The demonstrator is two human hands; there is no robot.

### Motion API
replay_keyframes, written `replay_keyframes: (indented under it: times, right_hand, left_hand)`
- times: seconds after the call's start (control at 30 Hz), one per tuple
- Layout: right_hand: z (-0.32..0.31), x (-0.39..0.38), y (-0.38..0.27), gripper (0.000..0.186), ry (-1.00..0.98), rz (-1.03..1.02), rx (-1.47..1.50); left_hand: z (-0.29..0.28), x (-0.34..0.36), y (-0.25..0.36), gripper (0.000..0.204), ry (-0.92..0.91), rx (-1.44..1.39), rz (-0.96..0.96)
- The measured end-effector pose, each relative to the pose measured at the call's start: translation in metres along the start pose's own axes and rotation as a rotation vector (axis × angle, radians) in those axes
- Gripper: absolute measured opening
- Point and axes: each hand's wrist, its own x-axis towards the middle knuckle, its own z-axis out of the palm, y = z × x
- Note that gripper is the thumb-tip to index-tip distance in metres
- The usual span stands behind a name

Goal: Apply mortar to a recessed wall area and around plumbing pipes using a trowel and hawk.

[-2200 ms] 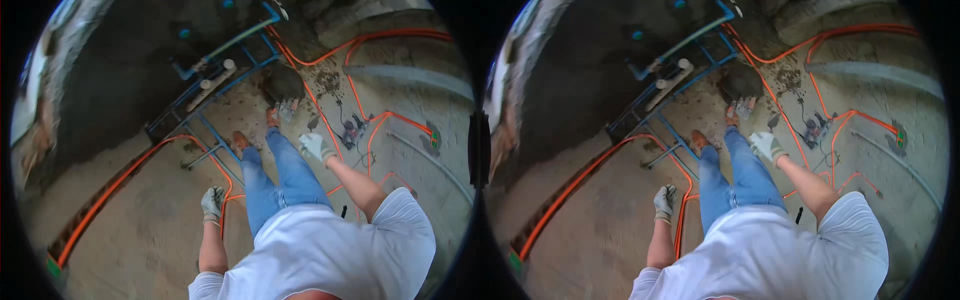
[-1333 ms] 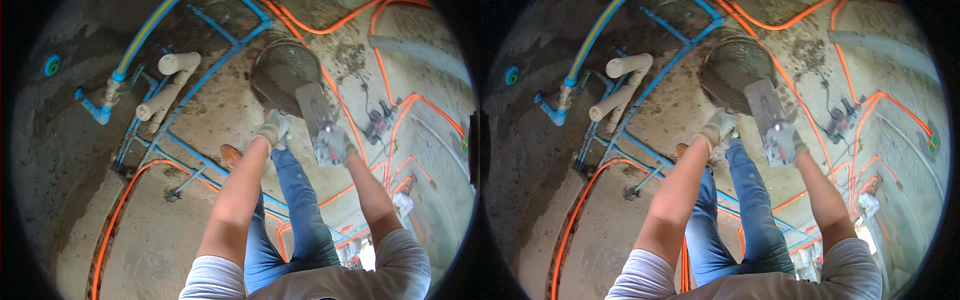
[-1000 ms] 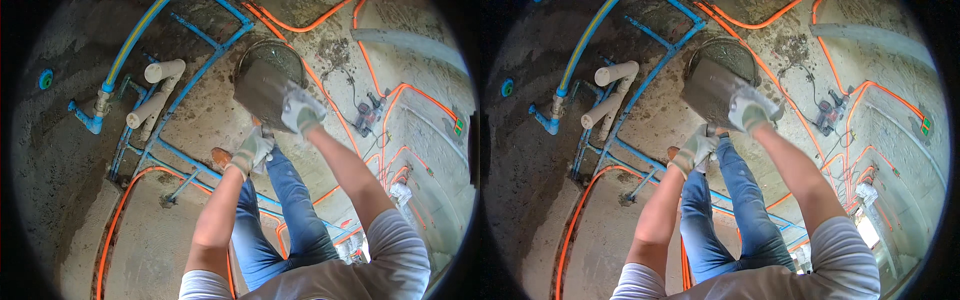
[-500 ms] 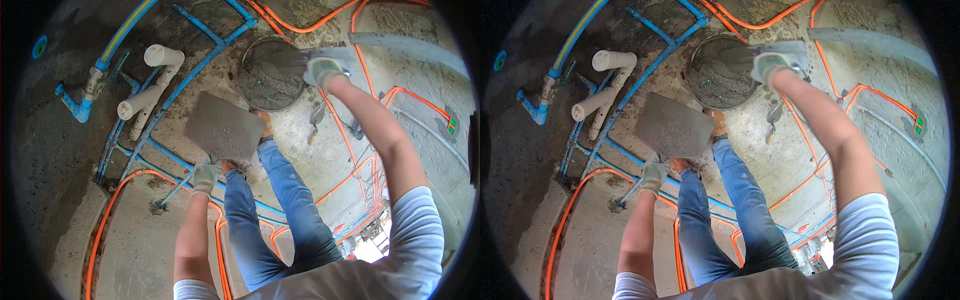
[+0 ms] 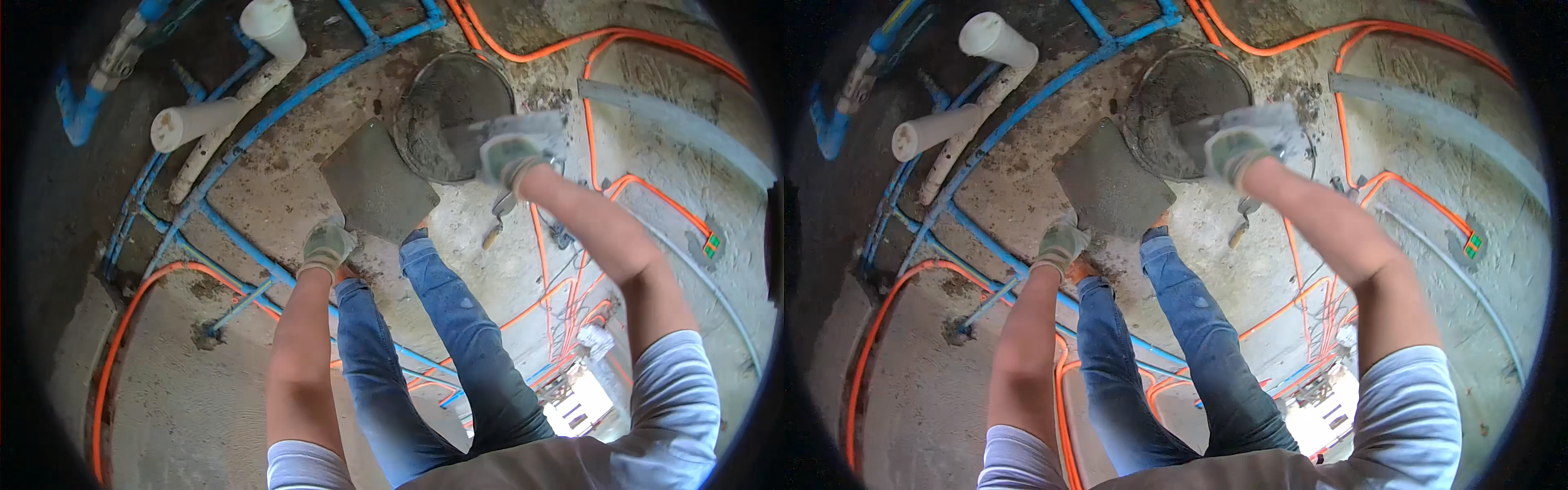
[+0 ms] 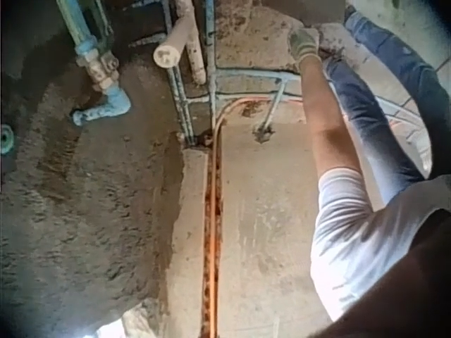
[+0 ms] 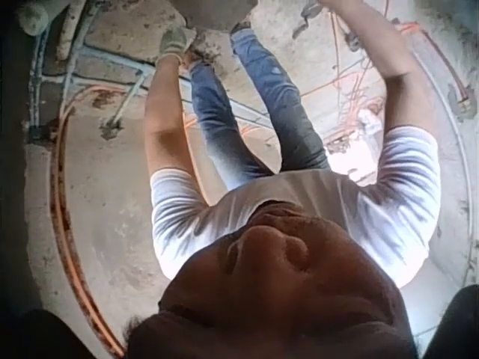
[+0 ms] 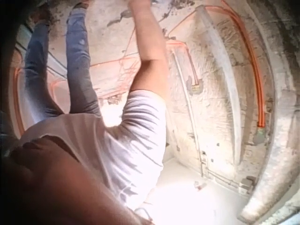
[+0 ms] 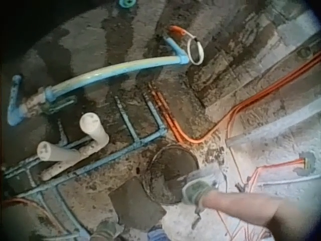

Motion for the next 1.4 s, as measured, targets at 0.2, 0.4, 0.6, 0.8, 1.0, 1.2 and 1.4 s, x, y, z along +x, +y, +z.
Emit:
replay_keyframes:
  times: [0.2,0.4,0.6,0.8,1.0,1.2,1.4]
  right_hand:
    - [-0.054,-0.038,-0.071,0.023,-0.063,-0.131,-0.078]
    - [-0.066,-0.029,-0.052,0.031,0.507,-0.105,0.133]
    - [-0.04,0.047,-0.02,0.032,0.012,0.306,0.062]
    - [-0.038,-0.006,-0.075,0.025,0.05,0.03,0.007]
    - [-0.05,-0.033,-0.158,0.035,0.238,-0.058,0.116]
    - [-0.139,-0.189,-0.175,0.039,0.352,0.25,0.41]
    - [-0.178,-0.251,-0.145,0.034,0.009,0.292,1.547]
  left_hand:
    - [-0.026,-0.016,0.002,0.041,-0.034,0.089,0.004]
    - [-0.022,-0.004,-0.03,0.038,0.032,0.124,0.055]
    - [-0.02,0.044,-0.035,0.046,-0.138,0.124,0.135]
    - [-0.025,0.038,-0.052,0.051,-0.11,0.085,0.157]
    - [-0.023,0.014,-0.061,0.044,0.019,0.065,0.198]
    - [-0.04,-0.11,-0.052,0.043,0.198,-0.007,0.283]
    - [-0.101,-0.253,0.046,0.036,0.46,-0.316,0.154]
